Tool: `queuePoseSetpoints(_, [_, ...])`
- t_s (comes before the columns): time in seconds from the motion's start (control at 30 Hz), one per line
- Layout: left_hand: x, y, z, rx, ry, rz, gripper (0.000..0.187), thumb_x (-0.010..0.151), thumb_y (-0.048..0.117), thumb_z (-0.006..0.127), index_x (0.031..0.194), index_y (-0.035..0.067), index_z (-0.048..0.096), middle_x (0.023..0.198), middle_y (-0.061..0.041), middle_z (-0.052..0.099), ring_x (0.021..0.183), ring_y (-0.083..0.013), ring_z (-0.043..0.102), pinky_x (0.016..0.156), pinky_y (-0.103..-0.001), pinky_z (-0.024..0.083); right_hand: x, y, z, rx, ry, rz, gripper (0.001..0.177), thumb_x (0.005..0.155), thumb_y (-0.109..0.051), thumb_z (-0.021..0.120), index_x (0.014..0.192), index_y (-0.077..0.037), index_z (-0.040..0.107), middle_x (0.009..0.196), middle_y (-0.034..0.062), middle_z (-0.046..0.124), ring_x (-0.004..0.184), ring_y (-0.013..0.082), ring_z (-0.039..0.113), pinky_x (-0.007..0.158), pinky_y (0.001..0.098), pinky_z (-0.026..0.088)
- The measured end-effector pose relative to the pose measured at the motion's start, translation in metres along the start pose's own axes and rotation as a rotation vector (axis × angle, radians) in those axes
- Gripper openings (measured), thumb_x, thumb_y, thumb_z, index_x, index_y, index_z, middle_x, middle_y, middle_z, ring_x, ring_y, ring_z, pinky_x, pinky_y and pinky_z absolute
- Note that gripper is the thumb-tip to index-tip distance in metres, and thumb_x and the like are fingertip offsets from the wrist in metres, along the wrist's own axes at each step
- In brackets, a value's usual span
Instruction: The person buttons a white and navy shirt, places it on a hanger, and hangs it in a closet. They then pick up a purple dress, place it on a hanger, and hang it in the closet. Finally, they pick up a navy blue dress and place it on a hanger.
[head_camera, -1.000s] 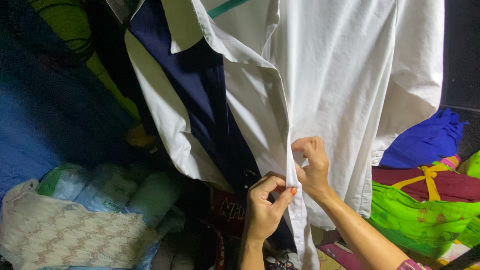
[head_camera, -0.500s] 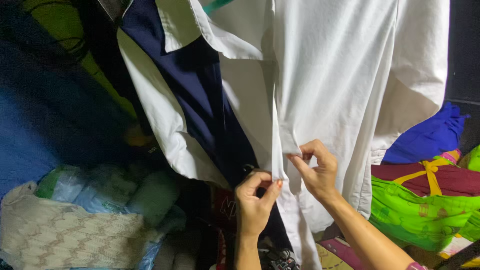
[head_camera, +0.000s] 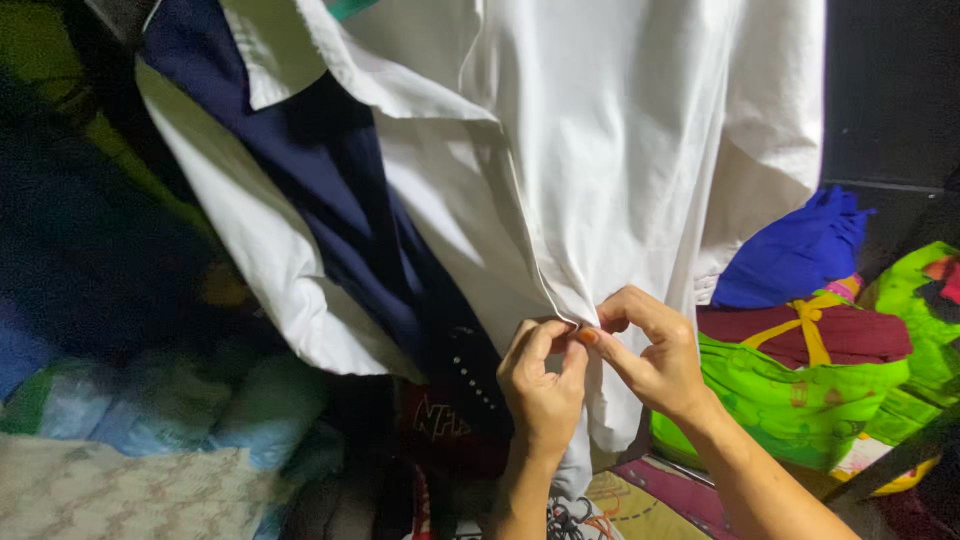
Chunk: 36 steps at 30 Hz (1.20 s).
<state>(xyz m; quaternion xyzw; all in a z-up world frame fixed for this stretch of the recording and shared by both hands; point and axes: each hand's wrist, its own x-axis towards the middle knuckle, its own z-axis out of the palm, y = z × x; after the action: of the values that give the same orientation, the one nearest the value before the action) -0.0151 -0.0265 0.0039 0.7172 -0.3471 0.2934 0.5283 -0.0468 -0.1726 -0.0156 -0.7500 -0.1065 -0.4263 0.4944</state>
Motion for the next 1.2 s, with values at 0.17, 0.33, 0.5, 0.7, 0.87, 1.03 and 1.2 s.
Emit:
queuePoseSetpoints(0.17, [0.006, 0.005, 0.011, -0.115, -0.006, -0.139, 0.006, 0.089, 0.001, 0.074, 0.093, -0.001, 0.071, 0.086, -0.007, 0.072, 0.075, -0.0165, 0.072, 0.069, -0.029, 0.057, 0.007, 0.012, -0.015, 0.045, 0.001, 0.14, 0.01, 0.088, -0.008, 0.075, 0.088, 0.001, 0.071, 0.076, 0.0035, 0.068, 0.071, 0.0107, 0.059, 0.066, 0.026, 0.049])
queuePoseSetpoints(0.33, [0.011, 0.005, 0.017, -0.237, -0.028, -0.227, 0.006, 0.093, 0.001, 0.072, 0.097, -0.003, 0.072, 0.088, -0.006, 0.074, 0.078, -0.0122, 0.073, 0.071, -0.026, 0.059, 0.007, 0.015, -0.017, 0.02, -0.016, 0.129, 0.01, 0.085, -0.008, 0.077, 0.087, 0.001, 0.071, 0.077, 0.0038, 0.068, 0.07, 0.0102, 0.058, 0.064, 0.0267, 0.048])
queuePoseSetpoints(0.5, [0.013, 0.007, 0.017, -0.199, -0.004, -0.202, 0.006, 0.092, 0.0, 0.073, 0.097, -0.004, 0.073, 0.088, -0.007, 0.073, 0.078, -0.0127, 0.072, 0.071, -0.025, 0.058, 0.012, 0.015, -0.015, -0.042, -0.003, 0.137, 0.011, 0.087, -0.008, 0.075, 0.093, 0.001, 0.071, 0.077, 0.0051, 0.066, 0.068, 0.0113, 0.057, 0.065, 0.0272, 0.049])
queuePoseSetpoints(0.7, [0.013, 0.002, 0.014, -0.198, -0.038, -0.203, 0.006, 0.093, 0.0, 0.072, 0.098, -0.004, 0.073, 0.088, -0.007, 0.073, 0.076, -0.012, 0.072, 0.07, -0.024, 0.058, 0.014, 0.023, -0.012, -0.03, -0.03, 0.116, 0.011, 0.087, -0.008, 0.074, 0.093, 0.001, 0.071, 0.077, 0.0046, 0.067, 0.069, 0.0113, 0.058, 0.066, 0.027, 0.049])
queuePoseSetpoints(0.87, [0.012, -0.01, 0.011, -0.346, -0.073, -0.316, 0.009, 0.097, 0.0, 0.068, 0.103, -0.005, 0.072, 0.092, -0.007, 0.073, 0.082, -0.011, 0.071, 0.074, -0.023, 0.056, 0.011, 0.052, -0.007, 0.316, -0.144, 0.339, 0.012, 0.093, -0.011, 0.07, 0.099, 0.0, 0.071, 0.086, 0.0003, 0.07, 0.082, 0.007, 0.059, 0.074, 0.0247, 0.047])
queuePoseSetpoints(1.03, [0.012, -0.01, 0.013, -0.256, 0.039, -0.313, 0.01, 0.091, -0.003, 0.072, 0.101, -0.005, 0.074, 0.09, -0.009, 0.074, 0.078, -0.0134, 0.071, 0.071, -0.026, 0.057, 0.009, 0.072, 0.011, 0.722, -0.224, 0.462, 0.012, 0.097, -0.01, 0.066, 0.102, 0.001, 0.069, 0.094, -0.0011, 0.069, 0.09, 0.0069, 0.06, 0.083, 0.0249, 0.049])
queuePoseSetpoints(1.2, [0.015, 0.001, 0.008, 0.034, 0.108, -0.042, 0.013, 0.086, -0.004, 0.076, 0.098, 0.0, 0.073, 0.093, -0.008, 0.075, 0.082, -0.0182, 0.074, 0.075, -0.028, 0.058, 0.008, 0.071, 0.021, 0.78, -0.242, 0.455, 0.012, 0.098, -0.009, 0.066, 0.101, 0.001, 0.07, 0.094, -0.0003, 0.069, 0.09, 0.0073, 0.06, 0.084, 0.0251, 0.049])
